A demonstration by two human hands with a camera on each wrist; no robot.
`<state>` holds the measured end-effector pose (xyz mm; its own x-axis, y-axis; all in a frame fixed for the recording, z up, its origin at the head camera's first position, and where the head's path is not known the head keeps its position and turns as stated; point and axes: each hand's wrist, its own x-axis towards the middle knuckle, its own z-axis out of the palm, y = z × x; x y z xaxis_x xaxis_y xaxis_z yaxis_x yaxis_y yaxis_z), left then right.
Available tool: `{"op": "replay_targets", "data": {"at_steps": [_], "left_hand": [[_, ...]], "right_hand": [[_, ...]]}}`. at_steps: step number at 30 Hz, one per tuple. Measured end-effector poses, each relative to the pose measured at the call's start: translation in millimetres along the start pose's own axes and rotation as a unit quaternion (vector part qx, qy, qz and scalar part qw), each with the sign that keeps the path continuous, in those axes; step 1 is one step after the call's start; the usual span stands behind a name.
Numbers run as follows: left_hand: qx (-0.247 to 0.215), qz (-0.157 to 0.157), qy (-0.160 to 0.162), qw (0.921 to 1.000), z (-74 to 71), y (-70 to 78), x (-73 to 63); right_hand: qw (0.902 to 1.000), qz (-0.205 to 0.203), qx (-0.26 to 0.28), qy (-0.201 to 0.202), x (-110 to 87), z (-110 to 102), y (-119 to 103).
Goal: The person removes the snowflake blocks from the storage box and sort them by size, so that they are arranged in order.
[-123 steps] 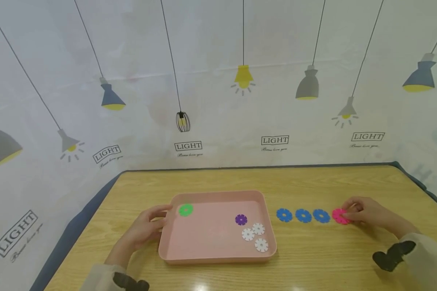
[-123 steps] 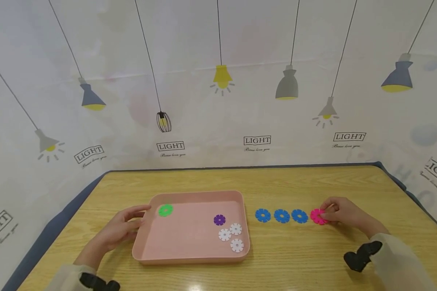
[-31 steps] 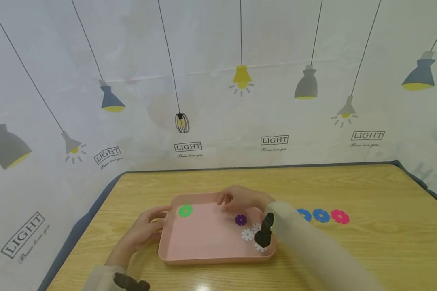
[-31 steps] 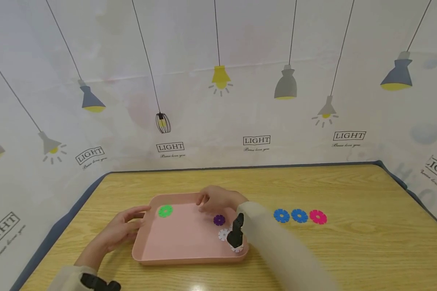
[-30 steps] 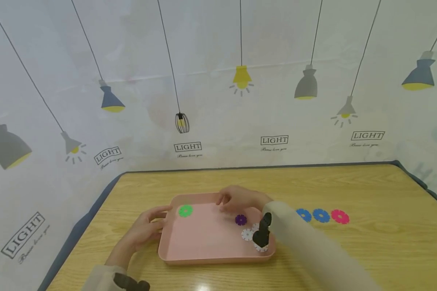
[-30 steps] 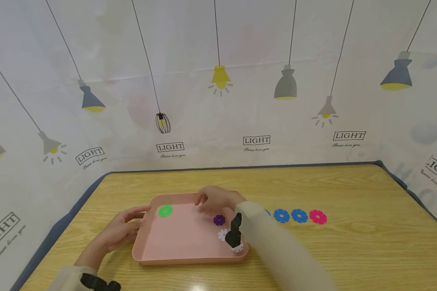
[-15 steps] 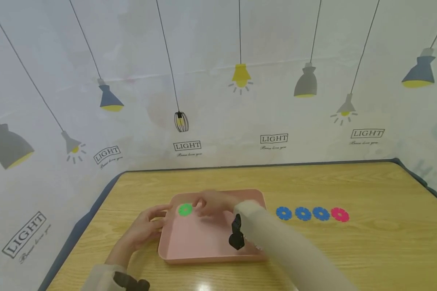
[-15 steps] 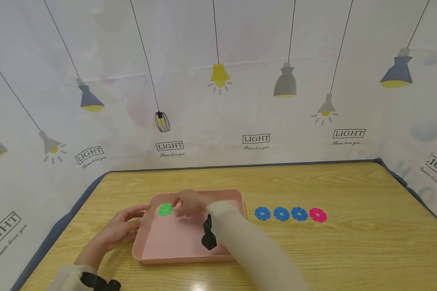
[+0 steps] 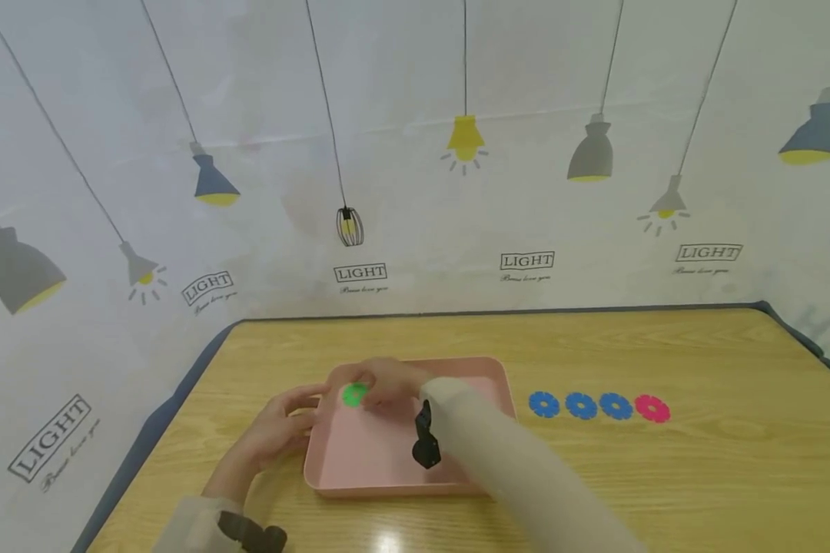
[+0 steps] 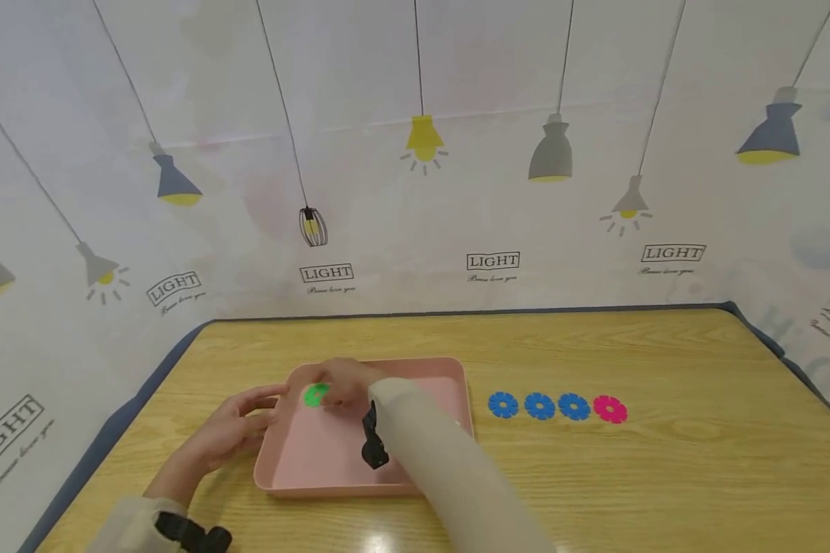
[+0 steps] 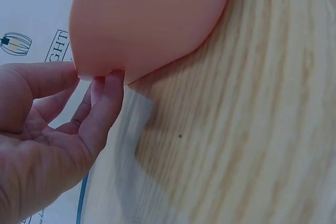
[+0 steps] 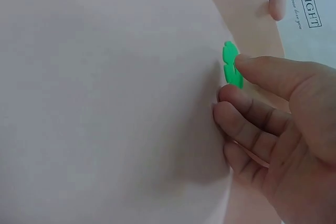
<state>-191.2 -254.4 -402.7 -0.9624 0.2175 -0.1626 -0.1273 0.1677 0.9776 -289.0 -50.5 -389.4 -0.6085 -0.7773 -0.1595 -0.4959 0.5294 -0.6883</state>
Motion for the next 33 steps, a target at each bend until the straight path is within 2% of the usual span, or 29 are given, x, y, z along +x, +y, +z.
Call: {"op": "replay_targets", "data": {"at_steps": [5, 12, 33], "left_hand": [[-0.006, 0.002, -0.004, 1.0000, 0.1, -0.2, 0.1], [-0.004, -0.002, -0.004, 1.0000, -0.5, -0.6, 1.3], [0.001, -0.007, -0.004, 1.0000, -1.0, 0.3, 0.8]], "right_hand": [[0.9994, -0.020, -0.026, -0.011, 4.0, -0.6, 1.7], [0.9988, 0.005, -0.043, -0.022, 7.2, -0.1, 3.3], [0.9969, 0.044, -0.066, 0.004, 6.7, -0.3, 1.7]]}}
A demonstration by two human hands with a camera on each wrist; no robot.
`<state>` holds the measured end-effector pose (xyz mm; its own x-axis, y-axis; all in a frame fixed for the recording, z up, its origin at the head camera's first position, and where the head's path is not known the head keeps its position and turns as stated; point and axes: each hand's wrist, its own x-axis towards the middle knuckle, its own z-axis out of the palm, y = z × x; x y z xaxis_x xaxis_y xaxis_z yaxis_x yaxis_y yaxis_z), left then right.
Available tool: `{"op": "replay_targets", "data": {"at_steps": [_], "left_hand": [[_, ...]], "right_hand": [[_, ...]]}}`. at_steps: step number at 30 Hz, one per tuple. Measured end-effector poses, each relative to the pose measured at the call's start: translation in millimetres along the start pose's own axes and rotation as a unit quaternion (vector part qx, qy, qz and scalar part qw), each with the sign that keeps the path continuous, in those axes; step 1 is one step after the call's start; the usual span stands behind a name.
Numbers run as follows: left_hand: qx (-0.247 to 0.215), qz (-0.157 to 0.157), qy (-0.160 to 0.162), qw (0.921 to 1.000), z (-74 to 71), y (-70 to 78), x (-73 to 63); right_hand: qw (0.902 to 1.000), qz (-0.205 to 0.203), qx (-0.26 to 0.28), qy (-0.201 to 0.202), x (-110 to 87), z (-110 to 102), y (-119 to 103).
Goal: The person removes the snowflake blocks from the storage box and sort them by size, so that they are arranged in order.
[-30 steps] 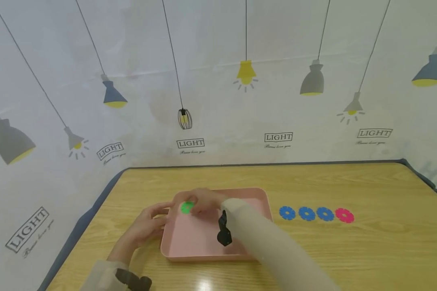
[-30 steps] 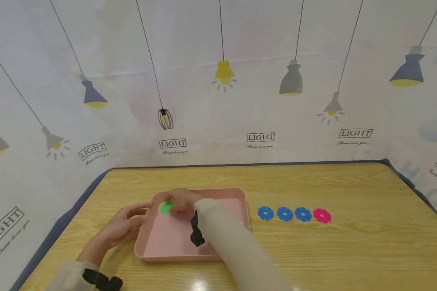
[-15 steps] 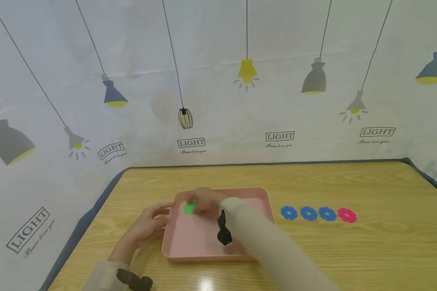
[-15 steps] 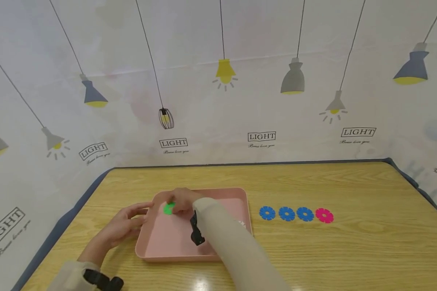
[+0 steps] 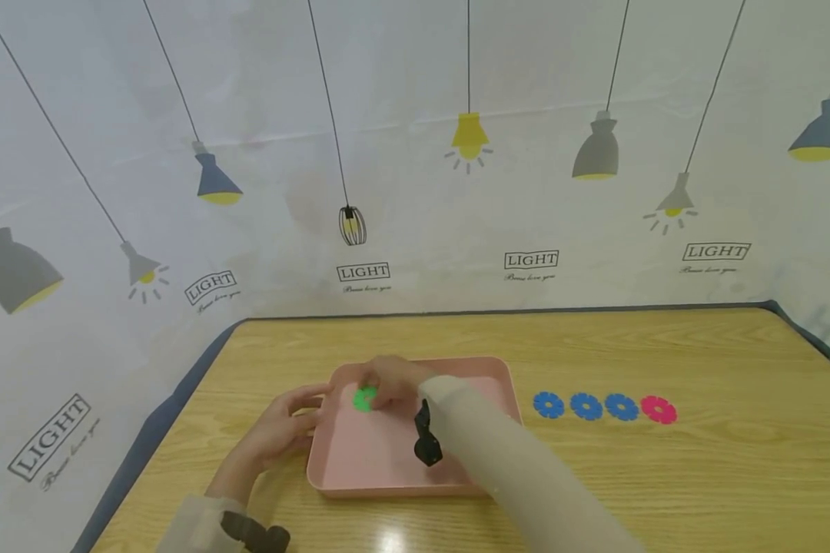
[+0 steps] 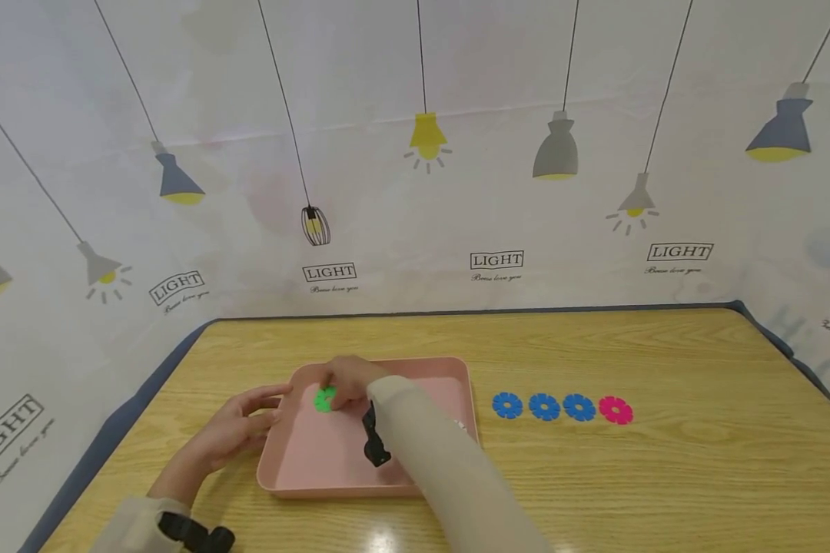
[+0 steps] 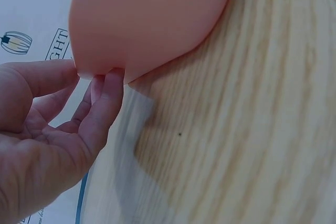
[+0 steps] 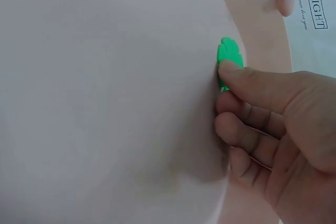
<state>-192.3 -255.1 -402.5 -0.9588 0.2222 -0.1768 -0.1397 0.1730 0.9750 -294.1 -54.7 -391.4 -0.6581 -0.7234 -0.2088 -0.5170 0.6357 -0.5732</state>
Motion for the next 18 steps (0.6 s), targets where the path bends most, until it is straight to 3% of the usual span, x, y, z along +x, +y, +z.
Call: {"op": "replay_targets", "data": {"at_steps": [6, 18], "left_hand": [[0.001, 0.000, 0.002, 1.0000, 0.3, -0.4, -0.4], [0.003, 0.005, 0.001, 1.0000, 1.0, -1.7, -0.6]], "right_hand": [[0.9994, 0.013, -0.025, 0.018, -0.4, -0.7, -1.0], [0.9919, -0.049, -0.113, 0.030, -5.7, 2.0, -11.6]]}}
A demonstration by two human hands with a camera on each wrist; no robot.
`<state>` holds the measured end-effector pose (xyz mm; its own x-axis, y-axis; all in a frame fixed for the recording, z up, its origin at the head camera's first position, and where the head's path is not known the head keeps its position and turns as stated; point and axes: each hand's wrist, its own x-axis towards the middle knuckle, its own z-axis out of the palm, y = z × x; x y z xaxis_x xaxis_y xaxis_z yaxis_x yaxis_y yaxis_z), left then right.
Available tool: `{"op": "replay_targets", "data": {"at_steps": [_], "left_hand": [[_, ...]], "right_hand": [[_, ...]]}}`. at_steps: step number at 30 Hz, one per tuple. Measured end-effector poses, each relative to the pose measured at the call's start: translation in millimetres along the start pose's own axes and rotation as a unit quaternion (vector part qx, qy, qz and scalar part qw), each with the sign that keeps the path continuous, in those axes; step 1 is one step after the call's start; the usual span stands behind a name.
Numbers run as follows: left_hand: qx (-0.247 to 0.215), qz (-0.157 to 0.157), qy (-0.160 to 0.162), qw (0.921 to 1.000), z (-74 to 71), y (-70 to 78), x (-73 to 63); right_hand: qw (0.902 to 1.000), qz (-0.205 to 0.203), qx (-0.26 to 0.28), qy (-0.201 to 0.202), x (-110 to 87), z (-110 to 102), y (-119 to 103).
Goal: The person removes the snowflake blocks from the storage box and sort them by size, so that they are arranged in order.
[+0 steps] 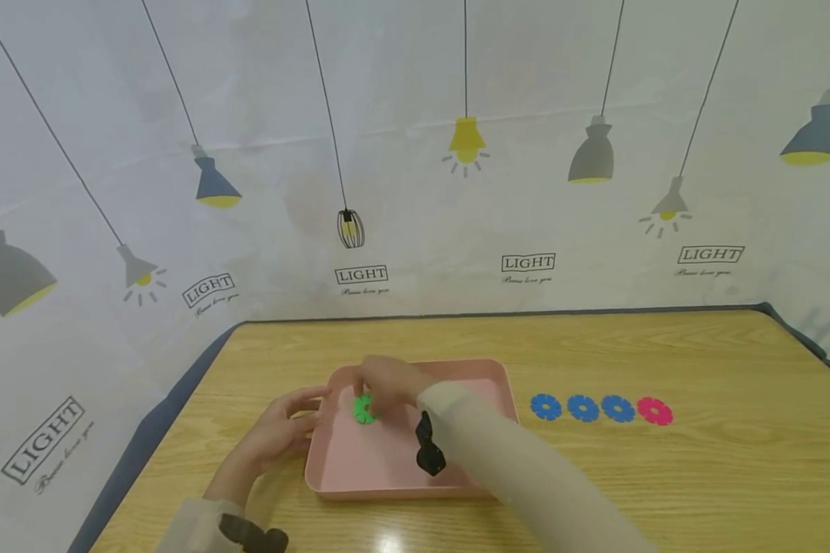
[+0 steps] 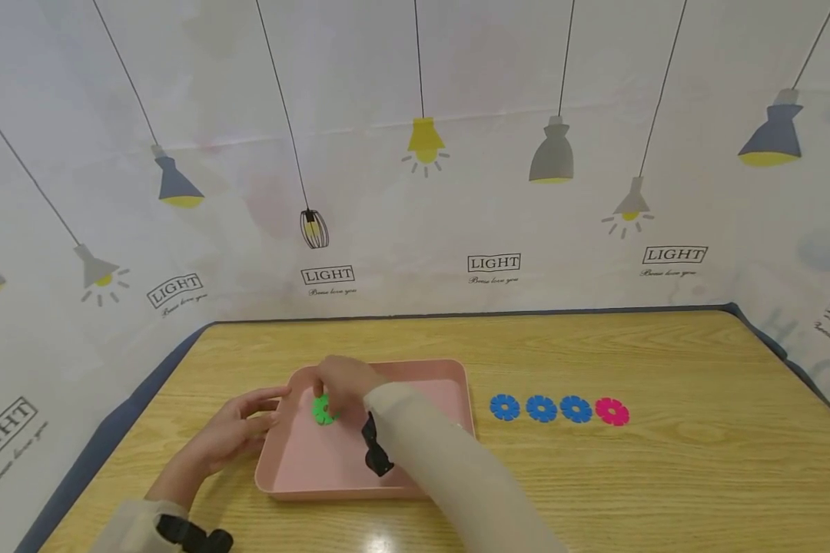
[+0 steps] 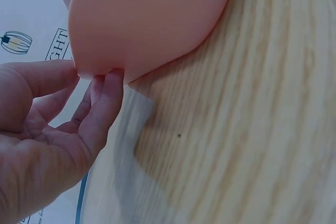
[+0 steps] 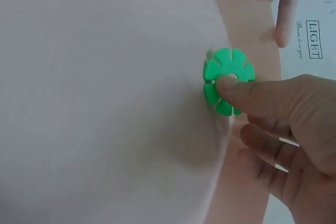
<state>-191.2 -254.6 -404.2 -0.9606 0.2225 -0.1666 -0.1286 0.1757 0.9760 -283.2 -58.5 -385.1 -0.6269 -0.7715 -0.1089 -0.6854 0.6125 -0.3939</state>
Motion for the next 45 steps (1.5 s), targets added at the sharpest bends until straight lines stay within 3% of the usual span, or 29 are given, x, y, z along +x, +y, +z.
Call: {"op": "replay_targets", "data": {"at_steps": [9, 14, 19, 28, 39, 45], "left_hand": [[-0.006, 0.003, 0.000, 1.0000, 0.0, 1.4, 1.6], [-0.003, 0.000, 0.000, 1.0000, 0.1, 2.5, 3.1], [-0.001, -0.001, 0.002, 1.0000, 0.5, 3.0, 4.2], [-0.007, 0.002, 0.006, 1.0000, -0.6, 0.4, 2.5], [-0.014, 0.010, 0.005, 0.9998, 1.0, -2.7, 2.0], [-0.011, 0.009, 0.007, 0.9999, 2.2, -1.8, 1.9]], "right_hand": [[0.9976, -0.023, 0.062, 0.020, -8.8, -7.0, 6.8], [0.9954, -0.066, 0.061, 0.031, -18.4, -14.5, 11.5], [0.9944, -0.080, 0.054, 0.043, -30.4, -23.0, 18.0], [0.9915, -0.068, 0.091, 0.063, -62.7, -45.0, 32.3], [0.9812, -0.062, 0.136, 0.121, -111.3, -62.8, 75.1], [0.9785, -0.042, 0.133, 0.152, -140.6, -70.2, 97.2]]}}
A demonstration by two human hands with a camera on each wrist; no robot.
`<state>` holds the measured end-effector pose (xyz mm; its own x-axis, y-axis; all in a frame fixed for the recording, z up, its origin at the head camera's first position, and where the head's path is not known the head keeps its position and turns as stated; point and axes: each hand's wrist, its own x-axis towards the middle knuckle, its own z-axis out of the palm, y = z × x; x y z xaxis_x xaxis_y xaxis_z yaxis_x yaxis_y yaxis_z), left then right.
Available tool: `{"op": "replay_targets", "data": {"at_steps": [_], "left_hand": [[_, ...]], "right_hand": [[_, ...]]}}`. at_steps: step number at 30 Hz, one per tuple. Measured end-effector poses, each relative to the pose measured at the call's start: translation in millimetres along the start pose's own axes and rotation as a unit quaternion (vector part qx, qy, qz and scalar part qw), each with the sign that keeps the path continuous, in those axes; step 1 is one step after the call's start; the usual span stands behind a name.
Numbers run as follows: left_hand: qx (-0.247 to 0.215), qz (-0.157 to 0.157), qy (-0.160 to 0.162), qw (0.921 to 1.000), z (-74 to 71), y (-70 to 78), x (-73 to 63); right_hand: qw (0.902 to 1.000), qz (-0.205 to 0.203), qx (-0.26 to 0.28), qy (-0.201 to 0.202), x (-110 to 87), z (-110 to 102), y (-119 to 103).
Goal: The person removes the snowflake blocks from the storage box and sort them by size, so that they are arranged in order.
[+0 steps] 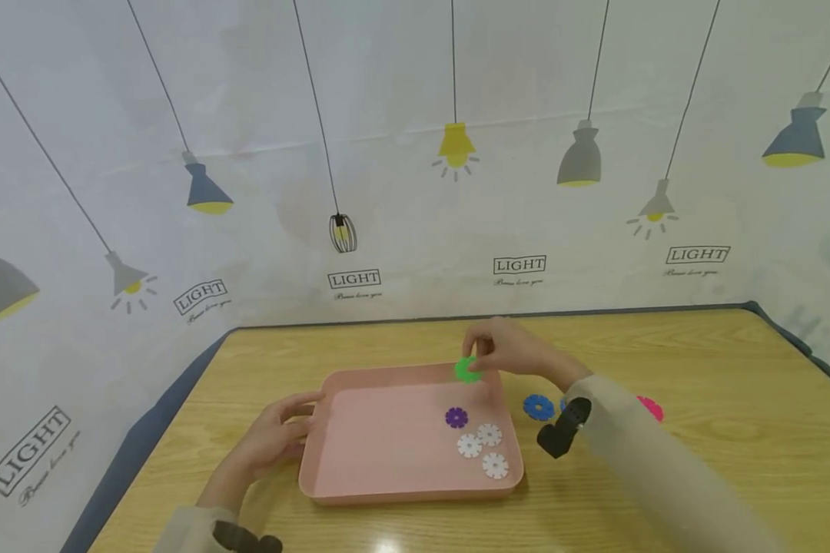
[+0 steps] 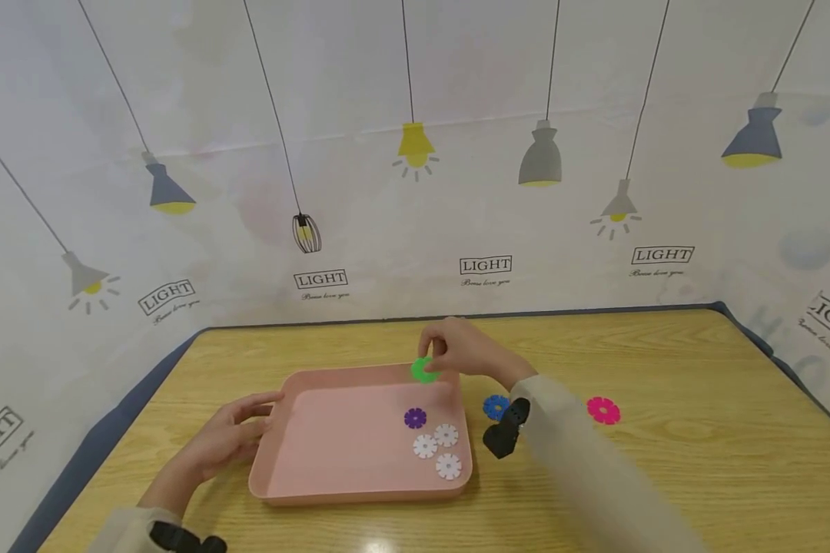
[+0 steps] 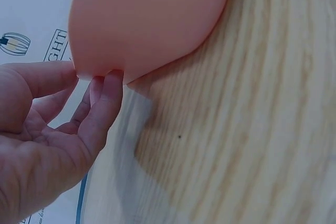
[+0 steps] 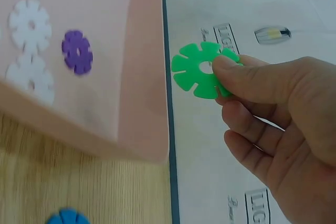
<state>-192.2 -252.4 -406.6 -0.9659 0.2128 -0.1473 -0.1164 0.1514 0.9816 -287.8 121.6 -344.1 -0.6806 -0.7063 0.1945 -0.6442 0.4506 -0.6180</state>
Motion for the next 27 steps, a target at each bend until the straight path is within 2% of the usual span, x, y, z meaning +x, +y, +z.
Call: {"op": "replay_targets", "data": {"at_steps": [7, 15, 27], "left_hand": [[-0.003, 0.004, -0.001, 1.0000, -0.5, -1.6, -0.3], [-0.007, 0.006, -0.002, 1.0000, 0.0, -1.0, -0.5], [-0.004, 0.007, -0.003, 1.0000, -0.7, -1.3, -0.4]], "right_hand": [[0.9986, 0.041, -0.017, 0.029, -40.8, -22.7, 27.3], [0.9926, 0.105, -0.021, 0.058, -100.7, -46.9, 61.6], [0.9897, 0.113, -0.032, 0.082, -175.7, -72.7, 101.1]]}}
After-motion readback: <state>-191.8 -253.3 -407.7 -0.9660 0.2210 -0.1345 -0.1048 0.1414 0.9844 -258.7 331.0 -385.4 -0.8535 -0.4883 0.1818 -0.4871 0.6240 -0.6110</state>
